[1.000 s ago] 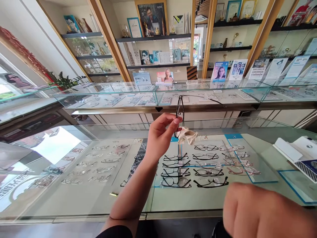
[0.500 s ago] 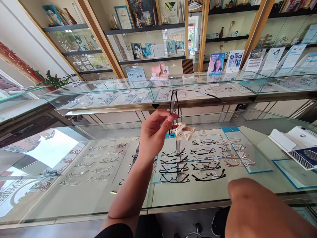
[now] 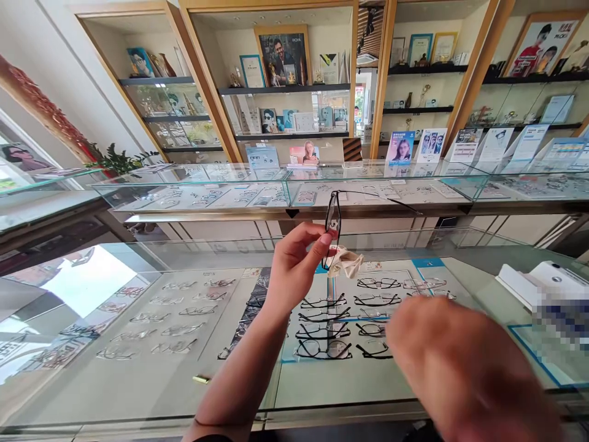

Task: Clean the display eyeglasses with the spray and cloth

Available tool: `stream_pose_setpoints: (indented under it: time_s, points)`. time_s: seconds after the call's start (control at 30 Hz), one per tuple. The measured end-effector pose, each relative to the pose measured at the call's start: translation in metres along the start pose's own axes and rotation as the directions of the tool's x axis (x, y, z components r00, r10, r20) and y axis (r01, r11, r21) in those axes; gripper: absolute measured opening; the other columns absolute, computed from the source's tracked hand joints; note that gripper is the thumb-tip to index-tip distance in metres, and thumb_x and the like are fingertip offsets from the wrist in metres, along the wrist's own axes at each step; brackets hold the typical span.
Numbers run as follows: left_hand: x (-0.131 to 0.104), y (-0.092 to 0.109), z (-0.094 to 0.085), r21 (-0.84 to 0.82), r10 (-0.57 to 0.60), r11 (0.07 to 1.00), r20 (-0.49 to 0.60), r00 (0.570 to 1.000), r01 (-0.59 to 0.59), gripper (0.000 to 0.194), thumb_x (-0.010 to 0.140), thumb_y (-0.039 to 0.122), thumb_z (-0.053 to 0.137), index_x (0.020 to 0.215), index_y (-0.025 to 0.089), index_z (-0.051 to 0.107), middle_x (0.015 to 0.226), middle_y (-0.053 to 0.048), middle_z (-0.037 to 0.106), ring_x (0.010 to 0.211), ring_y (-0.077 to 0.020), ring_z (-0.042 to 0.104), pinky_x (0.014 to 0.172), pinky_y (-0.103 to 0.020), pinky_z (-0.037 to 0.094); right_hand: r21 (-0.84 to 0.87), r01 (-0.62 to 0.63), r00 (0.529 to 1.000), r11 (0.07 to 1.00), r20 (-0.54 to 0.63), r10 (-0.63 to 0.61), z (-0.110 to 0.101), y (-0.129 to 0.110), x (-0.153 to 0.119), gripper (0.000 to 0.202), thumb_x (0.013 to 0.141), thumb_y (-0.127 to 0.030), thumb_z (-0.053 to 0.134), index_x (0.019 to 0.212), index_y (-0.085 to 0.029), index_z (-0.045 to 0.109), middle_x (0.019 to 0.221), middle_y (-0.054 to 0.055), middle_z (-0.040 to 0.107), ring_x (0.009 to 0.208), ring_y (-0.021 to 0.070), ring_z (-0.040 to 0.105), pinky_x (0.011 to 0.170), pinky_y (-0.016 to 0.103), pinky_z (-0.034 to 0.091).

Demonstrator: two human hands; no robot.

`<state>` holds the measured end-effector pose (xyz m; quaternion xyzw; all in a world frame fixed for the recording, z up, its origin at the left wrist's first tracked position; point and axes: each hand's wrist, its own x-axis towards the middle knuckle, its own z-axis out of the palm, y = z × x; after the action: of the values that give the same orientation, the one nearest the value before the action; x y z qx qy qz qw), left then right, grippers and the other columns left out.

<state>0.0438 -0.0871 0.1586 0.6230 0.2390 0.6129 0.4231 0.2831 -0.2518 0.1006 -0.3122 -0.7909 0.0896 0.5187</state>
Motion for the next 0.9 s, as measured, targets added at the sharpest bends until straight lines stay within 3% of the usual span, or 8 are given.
stream_pose_setpoints:
  time_s: [0.07, 0.1, 0.2, 0.37, 0.57, 0.77, 0.9]
  points:
    - [-0.002, 0.001, 0.001, 0.007, 0.002, 1.000, 0.001, 1.000, -0.002, 0.030, 0.093, 0.054, 0.092, 0.095, 0.025, 0.083, 0.101, -0.007, 0.081, 0.096, -0.0219, 0.076, 0.078, -0.033, 0.072, -0.016, -0.075, 0.991, 0.997, 0.106, 0.076, 0.011, 0.013, 0.065, 0.021, 0.109, -0.043, 0.066, 0.125, -0.042, 0.080, 0.078, -0.002, 0.074, 0.065, 0.0199, 0.067, 0.058, 0.036, 0.054]
    - [-0.002, 0.001, 0.001, 0.015, 0.005, 1.000, 0.005, 1.000, -0.005, 0.029, 0.094, 0.052, 0.091, 0.096, 0.025, 0.084, 0.100, -0.007, 0.081, 0.094, -0.0211, 0.075, 0.079, -0.032, 0.071, -0.074, -0.100, 0.992, 0.992, 0.073, 0.105, 0.016, 0.018, 0.090, 0.029, 0.110, -0.037, 0.064, 0.136, -0.040, 0.078, 0.077, -0.003, 0.072, 0.065, 0.0189, 0.066, 0.061, 0.035, 0.054]
    - [-0.004, -0.002, 0.000, 0.040, 0.020, 0.999, 0.011, 1.000, -0.020, 0.026, 0.096, 0.050, 0.090, 0.098, 0.024, 0.084, 0.096, -0.006, 0.078, 0.089, -0.0186, 0.072, 0.080, -0.031, 0.071, -0.220, -0.056, 0.998, 0.974, 0.012, 0.060, 0.031, 0.028, 0.129, 0.046, 0.110, -0.028, 0.060, 0.154, -0.027, 0.070, 0.075, -0.004, 0.071, 0.061, 0.0158, 0.061, 0.062, 0.034, 0.051]
    - [-0.004, -0.006, 0.000, 0.058, 0.039, 0.998, -0.011, 0.999, -0.038, 0.027, 0.097, 0.050, 0.088, 0.101, 0.023, 0.084, 0.098, -0.005, 0.078, 0.091, -0.0174, 0.072, 0.084, -0.030, 0.072, -0.354, -0.069, 0.998, 0.933, -0.013, 0.069, 0.041, 0.032, 0.121, 0.048, 0.110, -0.030, 0.057, 0.156, -0.022, 0.070, 0.073, -0.003, 0.075, 0.056, 0.0149, 0.058, 0.060, 0.034, 0.046]
    - [0.002, -0.012, -0.006, 0.106, 0.093, 0.991, -0.093, 0.991, -0.083, 0.029, 0.097, 0.051, 0.088, 0.100, 0.023, 0.082, 0.102, -0.006, 0.081, 0.095, -0.0178, 0.075, 0.083, -0.031, 0.073, -0.443, -0.177, 0.983, 0.879, -0.029, 0.184, 0.033, 0.034, 0.123, 0.050, 0.111, -0.038, 0.054, 0.151, -0.016, 0.075, 0.071, -0.001, 0.075, 0.057, 0.0169, 0.062, 0.061, 0.035, 0.043]
    - [0.009, -0.016, -0.013, 0.084, 0.109, 0.992, -0.170, 0.979, -0.096, 0.031, 0.096, 0.053, 0.089, 0.100, 0.024, 0.080, 0.104, -0.007, 0.082, 0.097, -0.0174, 0.077, 0.084, -0.032, 0.074, -0.529, -0.284, 0.924, 0.800, 0.072, 0.375, 0.024, 0.040, 0.123, 0.045, 0.111, -0.044, 0.054, 0.137, -0.020, 0.082, 0.072, 0.002, 0.079, 0.056, 0.0187, 0.061, 0.060, 0.036, 0.037]
    - [0.011, -0.019, -0.014, 0.087, 0.119, 0.991, -0.177, 0.977, -0.105, 0.032, 0.096, 0.055, 0.089, 0.101, 0.025, 0.080, 0.103, -0.007, 0.082, 0.096, -0.0174, 0.077, 0.085, -0.033, 0.074, -0.530, -0.264, 0.912, 0.806, 0.135, 0.387, 0.023, 0.043, 0.121, 0.041, 0.111, -0.044, 0.059, 0.135, -0.022, 0.084, 0.065, 0.000, 0.074, 0.056, 0.0195, 0.060, 0.060, 0.036, 0.036]
